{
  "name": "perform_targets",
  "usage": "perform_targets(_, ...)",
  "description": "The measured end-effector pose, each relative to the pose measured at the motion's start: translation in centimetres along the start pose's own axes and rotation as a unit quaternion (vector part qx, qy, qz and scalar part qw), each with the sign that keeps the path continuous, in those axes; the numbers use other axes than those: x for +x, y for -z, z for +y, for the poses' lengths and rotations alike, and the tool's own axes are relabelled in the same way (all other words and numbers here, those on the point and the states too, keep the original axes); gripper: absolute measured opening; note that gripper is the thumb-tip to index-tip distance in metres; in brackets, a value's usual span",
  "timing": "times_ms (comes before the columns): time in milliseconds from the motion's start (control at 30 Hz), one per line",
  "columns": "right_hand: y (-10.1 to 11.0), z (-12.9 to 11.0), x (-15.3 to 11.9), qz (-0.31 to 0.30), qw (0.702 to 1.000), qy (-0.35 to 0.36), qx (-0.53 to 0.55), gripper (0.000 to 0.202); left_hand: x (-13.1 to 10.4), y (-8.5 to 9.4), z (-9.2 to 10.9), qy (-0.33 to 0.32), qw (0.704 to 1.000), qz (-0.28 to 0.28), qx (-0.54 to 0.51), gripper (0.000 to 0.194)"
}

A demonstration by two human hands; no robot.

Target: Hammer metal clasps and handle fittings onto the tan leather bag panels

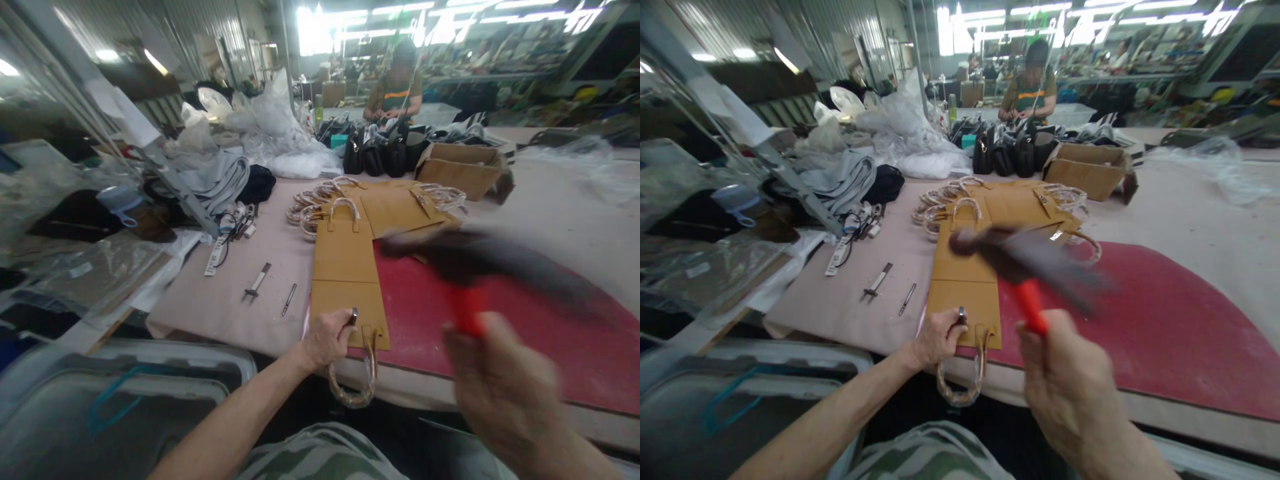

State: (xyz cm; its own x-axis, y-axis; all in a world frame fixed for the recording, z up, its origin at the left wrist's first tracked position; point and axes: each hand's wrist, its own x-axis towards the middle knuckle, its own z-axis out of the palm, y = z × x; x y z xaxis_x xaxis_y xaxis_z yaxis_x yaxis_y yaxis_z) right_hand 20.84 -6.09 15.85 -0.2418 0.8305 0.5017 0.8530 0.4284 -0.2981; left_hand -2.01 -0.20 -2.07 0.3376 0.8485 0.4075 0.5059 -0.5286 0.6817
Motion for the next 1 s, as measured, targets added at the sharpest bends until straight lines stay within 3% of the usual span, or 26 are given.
perform_targets(67, -1.6, 0.7, -1.0, -0.054, 0.994, 0.088, -0.032, 0.027, 0.0, 0.0, 0.0, 0.000, 1.000, -0.005, 0.007, 0.013)
perform_targets(133, -2.5, 1.5, -1.5, -0.089, 0.989, 0.104, -0.057, 0.025, 0.0, -0.1, 0.0, -0.004, 1.000, -0.007, 0.011, 0.013)
perform_targets(300, -2.4, 1.6, -0.9, -0.060, 0.998, -0.026, 0.007, 0.030, 0.1, 0.2, 0.3, -0.006, 1.000, 0.006, 0.012, 0.010)
perform_targets(400, -3.6, 2.3, -1.1, -0.101, 0.987, -0.109, 0.055, 0.032, 0.1, 0.3, 0.4, -0.001, 1.000, 0.001, -0.003, 0.008)
perform_targets(533, -6.6, 6.5, -2.9, -0.166, 0.952, -0.230, 0.116, 0.037, 0.1, 0.3, 0.4, 0.004, 1.000, 0.002, -0.014, 0.007)
perform_targets(633, -8.1, 10.0, -4.1, -0.186, 0.937, -0.292, 0.052, 0.034, 0.2, 0.4, 0.4, 0.003, 1.000, 0.003, -0.010, 0.011)
perform_targets(700, -8.5, 11.1, -4.5, -0.177, 0.944, -0.272, -0.051, 0.028, 0.3, 0.5, 0.5, 0.011, 1.000, 0.002, -0.013, 0.010)
perform_targets(800, -9.1, 10.0, -4.1, -0.112, 0.973, -0.150, -0.138, 0.029, 0.3, 0.8, 0.8, 0.022, 1.000, -0.004, -0.017, 0.011)
perform_targets(900, -11.0, 7.1, -3.7, -0.074, 0.995, -0.038, -0.061, 0.034, 0.2, 0.9, 1.0, 0.024, 0.999, -0.018, -0.018, 0.013)
perform_targets(1000, -13.8, 4.2, -4.0, -0.118, 0.993, 0.014, 0.026, 0.042, 0.2, 0.6, 1.1, 0.054, 0.997, -0.022, -0.042, 0.009)
